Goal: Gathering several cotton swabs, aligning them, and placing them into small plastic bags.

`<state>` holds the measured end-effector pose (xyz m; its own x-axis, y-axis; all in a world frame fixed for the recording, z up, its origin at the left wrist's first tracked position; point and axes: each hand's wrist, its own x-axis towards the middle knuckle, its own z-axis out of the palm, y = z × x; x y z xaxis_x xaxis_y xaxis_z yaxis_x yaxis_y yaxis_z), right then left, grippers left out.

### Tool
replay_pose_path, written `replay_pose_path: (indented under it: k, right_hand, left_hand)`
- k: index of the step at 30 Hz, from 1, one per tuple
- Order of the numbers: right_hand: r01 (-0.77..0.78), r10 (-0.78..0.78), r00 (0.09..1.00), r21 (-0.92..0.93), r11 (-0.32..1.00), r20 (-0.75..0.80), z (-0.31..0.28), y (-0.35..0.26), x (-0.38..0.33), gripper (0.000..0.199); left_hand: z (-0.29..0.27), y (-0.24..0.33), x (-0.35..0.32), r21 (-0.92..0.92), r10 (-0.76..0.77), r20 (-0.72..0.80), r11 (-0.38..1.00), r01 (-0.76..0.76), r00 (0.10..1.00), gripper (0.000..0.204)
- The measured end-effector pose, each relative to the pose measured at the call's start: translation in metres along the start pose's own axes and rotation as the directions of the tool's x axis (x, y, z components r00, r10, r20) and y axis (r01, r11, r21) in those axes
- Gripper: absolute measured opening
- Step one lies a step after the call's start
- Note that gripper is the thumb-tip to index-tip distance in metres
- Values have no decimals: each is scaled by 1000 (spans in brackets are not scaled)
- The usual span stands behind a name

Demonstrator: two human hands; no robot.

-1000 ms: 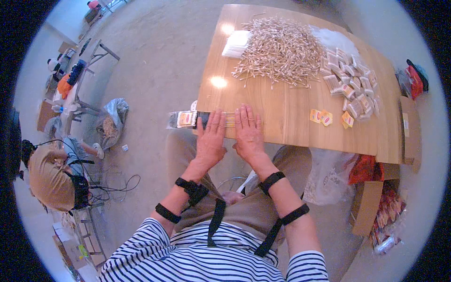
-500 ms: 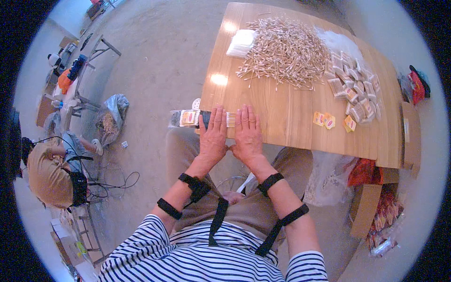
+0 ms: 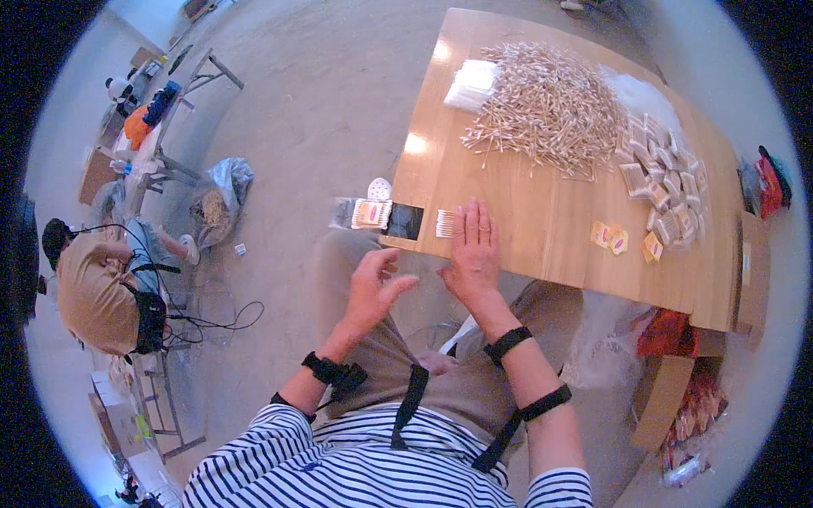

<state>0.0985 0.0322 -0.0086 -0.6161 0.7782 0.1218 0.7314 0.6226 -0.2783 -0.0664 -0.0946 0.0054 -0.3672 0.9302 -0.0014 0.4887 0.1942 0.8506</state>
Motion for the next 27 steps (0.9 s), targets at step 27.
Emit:
replay_pose_path:
  k: [27]
  right_hand:
    - [18, -17, 999, -11, 1000, 47, 13, -55, 18, 116]
  left_hand:
    - [27, -124, 117, -931, -517, 340, -301, 204, 786, 24]
